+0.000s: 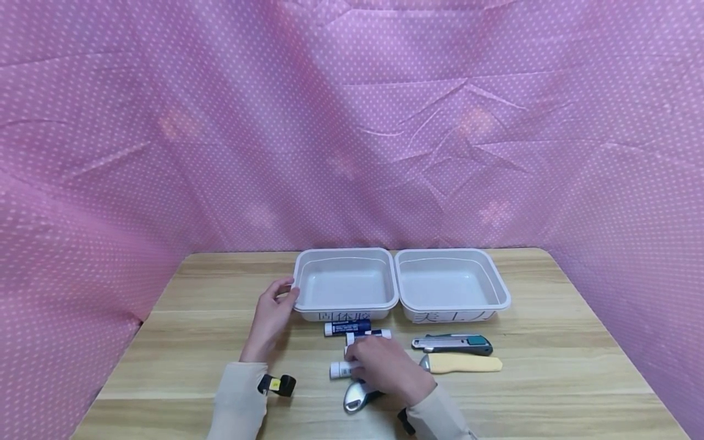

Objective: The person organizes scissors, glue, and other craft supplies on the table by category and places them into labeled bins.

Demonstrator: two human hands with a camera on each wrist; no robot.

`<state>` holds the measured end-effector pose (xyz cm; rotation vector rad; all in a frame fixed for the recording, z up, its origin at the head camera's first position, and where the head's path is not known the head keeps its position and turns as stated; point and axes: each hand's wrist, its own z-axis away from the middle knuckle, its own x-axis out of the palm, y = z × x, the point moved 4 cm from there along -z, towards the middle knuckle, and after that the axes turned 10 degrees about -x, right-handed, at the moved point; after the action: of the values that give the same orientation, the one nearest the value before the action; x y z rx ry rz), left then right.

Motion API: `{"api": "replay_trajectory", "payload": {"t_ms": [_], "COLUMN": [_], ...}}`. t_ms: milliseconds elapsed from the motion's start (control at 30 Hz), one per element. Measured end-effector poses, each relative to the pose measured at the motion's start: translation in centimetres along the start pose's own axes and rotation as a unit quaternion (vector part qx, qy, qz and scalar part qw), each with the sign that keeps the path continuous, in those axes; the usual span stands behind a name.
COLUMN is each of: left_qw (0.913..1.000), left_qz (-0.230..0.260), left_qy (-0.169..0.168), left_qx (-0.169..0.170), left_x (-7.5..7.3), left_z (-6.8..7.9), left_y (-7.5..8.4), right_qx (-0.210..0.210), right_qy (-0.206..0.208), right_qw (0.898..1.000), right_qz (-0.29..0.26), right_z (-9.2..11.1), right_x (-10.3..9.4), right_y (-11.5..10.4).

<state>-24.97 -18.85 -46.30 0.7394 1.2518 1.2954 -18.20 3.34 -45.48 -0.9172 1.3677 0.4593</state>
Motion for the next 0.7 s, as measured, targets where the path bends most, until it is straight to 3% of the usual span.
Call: {"api": "replay_trajectory", "payload": {"t_ms": [133,367,700], "left_qw": [1.0,1.0,1.0], "left_qz": [-0.002,0.005,0.007], "left_qy": [0.001,0.004,-0.001], "left_qx": [0.002,0.007,0.003], "left_x": [0.0,0.0,0.1], "left_z": [0.1,0.0,0.2], "left_y": [0.0,0.0,0.0], "right_qx": [-0.007,-0.034,-0.006], "right_qy": [0.011,0.069,0.135], "right_qw": [1.0,0.997,0.991], "right_qz": [-0.016,-0.009,-0.013], "right_z": [0.2,0.4,1.1], "right_x": [-0.4,-1.6,-3.4], "right_y": [0.3,0.7,1.5]}}
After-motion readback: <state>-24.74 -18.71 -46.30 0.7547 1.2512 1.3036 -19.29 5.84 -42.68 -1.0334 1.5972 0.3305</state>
